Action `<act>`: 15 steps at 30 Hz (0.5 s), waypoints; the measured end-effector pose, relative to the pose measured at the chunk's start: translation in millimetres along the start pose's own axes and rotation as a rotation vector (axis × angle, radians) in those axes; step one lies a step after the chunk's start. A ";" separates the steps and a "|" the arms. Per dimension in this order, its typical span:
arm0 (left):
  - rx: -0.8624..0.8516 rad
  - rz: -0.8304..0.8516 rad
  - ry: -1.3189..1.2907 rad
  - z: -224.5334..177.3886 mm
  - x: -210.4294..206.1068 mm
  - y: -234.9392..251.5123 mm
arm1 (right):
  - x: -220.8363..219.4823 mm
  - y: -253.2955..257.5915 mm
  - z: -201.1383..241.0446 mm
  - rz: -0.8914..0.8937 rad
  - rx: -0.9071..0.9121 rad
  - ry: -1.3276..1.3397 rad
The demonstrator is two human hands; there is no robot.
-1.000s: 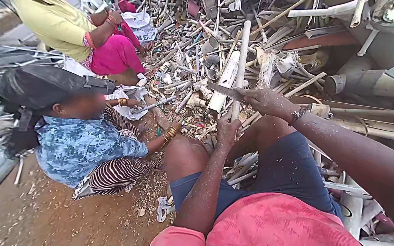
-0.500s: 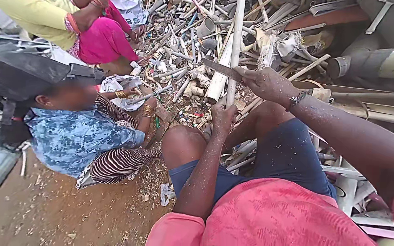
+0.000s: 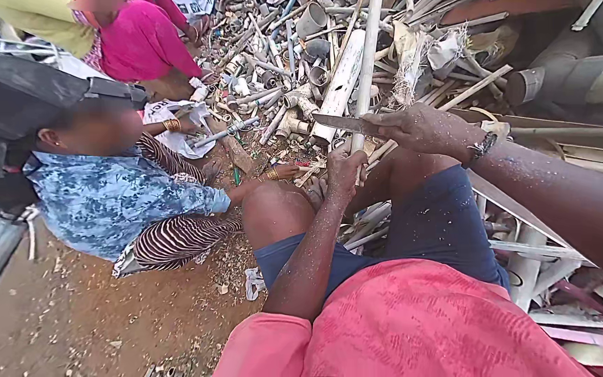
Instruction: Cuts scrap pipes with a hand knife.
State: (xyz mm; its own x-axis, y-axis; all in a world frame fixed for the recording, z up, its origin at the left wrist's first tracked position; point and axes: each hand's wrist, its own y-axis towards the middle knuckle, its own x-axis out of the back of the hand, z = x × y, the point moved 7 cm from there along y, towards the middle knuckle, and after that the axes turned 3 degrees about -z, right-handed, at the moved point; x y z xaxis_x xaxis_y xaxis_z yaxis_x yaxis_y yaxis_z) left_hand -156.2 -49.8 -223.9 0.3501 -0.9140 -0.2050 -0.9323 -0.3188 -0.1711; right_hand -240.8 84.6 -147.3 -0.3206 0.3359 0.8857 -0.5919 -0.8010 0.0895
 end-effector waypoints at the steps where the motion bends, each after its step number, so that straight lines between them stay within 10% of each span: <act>1: -0.004 -0.013 0.001 -0.8 -0.2 1.3 | -2.8 -1.6 4.9 0.025 -0.003 -0.017; 15: -0.169 -0.143 0.566 -10.9 10.7 2.4 | 2.9 8.6 7.9 -0.051 -0.139 -0.082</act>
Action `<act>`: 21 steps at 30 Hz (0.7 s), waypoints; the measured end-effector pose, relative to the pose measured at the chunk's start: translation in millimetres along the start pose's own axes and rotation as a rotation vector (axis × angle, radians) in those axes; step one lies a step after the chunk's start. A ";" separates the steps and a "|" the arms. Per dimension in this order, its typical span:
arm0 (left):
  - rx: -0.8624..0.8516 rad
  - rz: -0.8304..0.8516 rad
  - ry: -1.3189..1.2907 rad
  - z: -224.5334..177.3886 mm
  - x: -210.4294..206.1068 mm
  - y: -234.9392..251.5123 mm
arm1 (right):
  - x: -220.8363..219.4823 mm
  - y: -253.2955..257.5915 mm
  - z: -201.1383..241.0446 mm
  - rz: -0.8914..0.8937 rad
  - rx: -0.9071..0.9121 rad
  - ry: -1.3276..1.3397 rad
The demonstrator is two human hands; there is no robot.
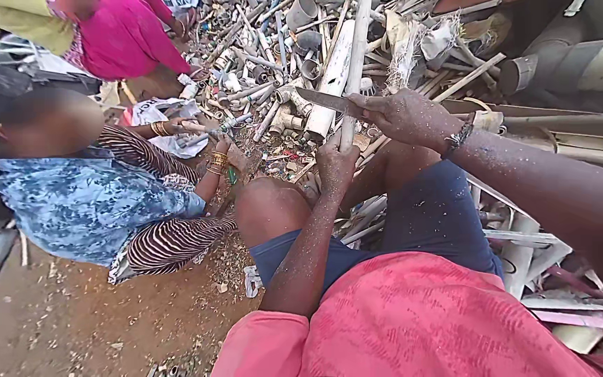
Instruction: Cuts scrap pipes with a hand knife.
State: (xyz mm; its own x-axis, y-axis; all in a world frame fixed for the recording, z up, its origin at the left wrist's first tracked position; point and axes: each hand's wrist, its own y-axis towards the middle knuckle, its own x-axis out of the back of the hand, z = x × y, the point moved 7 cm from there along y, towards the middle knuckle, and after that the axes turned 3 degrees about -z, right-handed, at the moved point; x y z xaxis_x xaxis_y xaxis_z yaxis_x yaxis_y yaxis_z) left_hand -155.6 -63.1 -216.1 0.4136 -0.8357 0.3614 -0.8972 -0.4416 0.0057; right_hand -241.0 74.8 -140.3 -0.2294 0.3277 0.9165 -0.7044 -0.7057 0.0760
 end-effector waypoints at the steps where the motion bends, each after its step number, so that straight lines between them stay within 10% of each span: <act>1: -0.007 -0.019 0.019 1.8 1.4 -0.1 | -6.0 -4.4 6.8 0.031 0.024 -0.012; 21: -0.017 -0.117 -0.039 -7.1 13.8 4.0 | 5.9 11.4 -1.2 -0.112 -0.020 0.002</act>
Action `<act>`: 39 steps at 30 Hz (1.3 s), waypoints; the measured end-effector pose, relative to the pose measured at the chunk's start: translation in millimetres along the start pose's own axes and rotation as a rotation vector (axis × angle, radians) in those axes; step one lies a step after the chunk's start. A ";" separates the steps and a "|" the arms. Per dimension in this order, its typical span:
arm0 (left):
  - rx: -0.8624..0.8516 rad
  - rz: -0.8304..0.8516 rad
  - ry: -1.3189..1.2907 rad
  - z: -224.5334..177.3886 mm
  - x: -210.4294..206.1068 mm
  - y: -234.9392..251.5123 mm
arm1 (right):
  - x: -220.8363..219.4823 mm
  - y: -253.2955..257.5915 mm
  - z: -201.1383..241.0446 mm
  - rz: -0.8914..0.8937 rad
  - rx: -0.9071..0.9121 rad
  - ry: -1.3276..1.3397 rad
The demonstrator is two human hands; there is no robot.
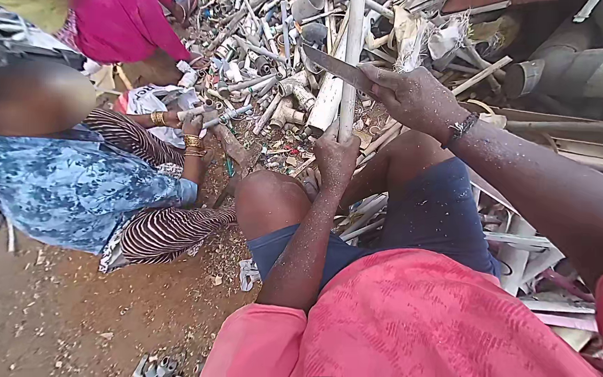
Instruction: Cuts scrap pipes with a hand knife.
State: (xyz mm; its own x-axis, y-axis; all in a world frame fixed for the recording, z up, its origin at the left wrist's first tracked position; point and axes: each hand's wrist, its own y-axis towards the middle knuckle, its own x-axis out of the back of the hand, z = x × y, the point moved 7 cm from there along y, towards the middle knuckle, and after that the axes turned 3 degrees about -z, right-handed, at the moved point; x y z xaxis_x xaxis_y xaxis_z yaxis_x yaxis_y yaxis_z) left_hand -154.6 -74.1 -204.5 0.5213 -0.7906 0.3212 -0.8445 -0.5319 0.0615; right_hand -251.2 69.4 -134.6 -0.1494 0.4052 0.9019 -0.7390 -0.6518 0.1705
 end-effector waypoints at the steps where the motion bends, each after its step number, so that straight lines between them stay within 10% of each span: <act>1: 0.021 0.003 -0.036 4.4 0.2 0.6 | -6.0 -3.6 3.3 0.035 0.030 0.016; 39: 0.073 0.190 -0.444 5.5 -15.7 -7.5 | -4.8 -12.9 6.8 0.121 0.050 0.134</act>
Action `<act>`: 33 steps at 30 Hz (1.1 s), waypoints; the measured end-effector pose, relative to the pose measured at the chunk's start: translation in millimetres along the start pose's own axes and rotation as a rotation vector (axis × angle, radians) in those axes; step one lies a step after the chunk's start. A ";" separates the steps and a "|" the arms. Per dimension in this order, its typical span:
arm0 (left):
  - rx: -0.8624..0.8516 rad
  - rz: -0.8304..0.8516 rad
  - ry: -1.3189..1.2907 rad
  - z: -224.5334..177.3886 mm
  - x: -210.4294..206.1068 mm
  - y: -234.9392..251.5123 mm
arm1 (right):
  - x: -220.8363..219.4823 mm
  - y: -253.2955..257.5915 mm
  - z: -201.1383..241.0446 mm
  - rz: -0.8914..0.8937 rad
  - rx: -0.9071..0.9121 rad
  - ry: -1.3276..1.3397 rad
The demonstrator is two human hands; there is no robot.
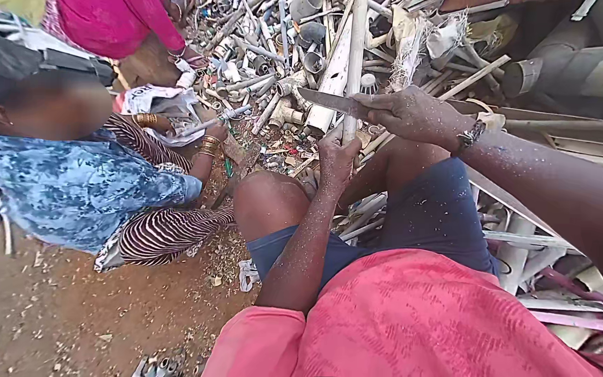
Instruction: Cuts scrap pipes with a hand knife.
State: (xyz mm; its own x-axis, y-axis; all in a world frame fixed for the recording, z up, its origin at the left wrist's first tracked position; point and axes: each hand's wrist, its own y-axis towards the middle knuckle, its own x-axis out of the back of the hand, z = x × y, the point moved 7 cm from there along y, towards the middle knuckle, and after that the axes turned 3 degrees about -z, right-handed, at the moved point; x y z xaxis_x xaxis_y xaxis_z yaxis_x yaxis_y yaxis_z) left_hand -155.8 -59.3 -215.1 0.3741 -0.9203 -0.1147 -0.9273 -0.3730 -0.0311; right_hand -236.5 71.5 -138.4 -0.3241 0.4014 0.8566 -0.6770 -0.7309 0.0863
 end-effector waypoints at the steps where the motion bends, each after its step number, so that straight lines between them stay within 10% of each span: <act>1: 0.001 -0.023 0.025 1.7 1.6 0.3 | -6.9 -4.5 8.3 0.069 0.013 -0.034; 10: -0.088 -0.167 0.575 -15.0 9.4 -0.2 | -5.8 -3.3 9.9 0.028 0.001 -0.163; 25: -0.075 -0.280 0.770 -32.3 12.7 -11.2 | -9.9 -25.3 24.5 -0.094 0.119 -0.289; 33: -0.253 -0.297 0.911 -39.8 -2.1 -22.3 | 70.6 11.8 -34.2 -0.425 -0.179 -0.506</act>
State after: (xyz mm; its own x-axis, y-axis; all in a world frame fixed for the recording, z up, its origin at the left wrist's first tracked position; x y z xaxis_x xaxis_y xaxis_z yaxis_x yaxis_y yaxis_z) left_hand -135.3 -53.7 -174.7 0.5570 -0.4848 0.6743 -0.8037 -0.5194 0.2904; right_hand -290.0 110.1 -94.3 0.3127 0.2943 0.9031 -0.7902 -0.4470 0.4193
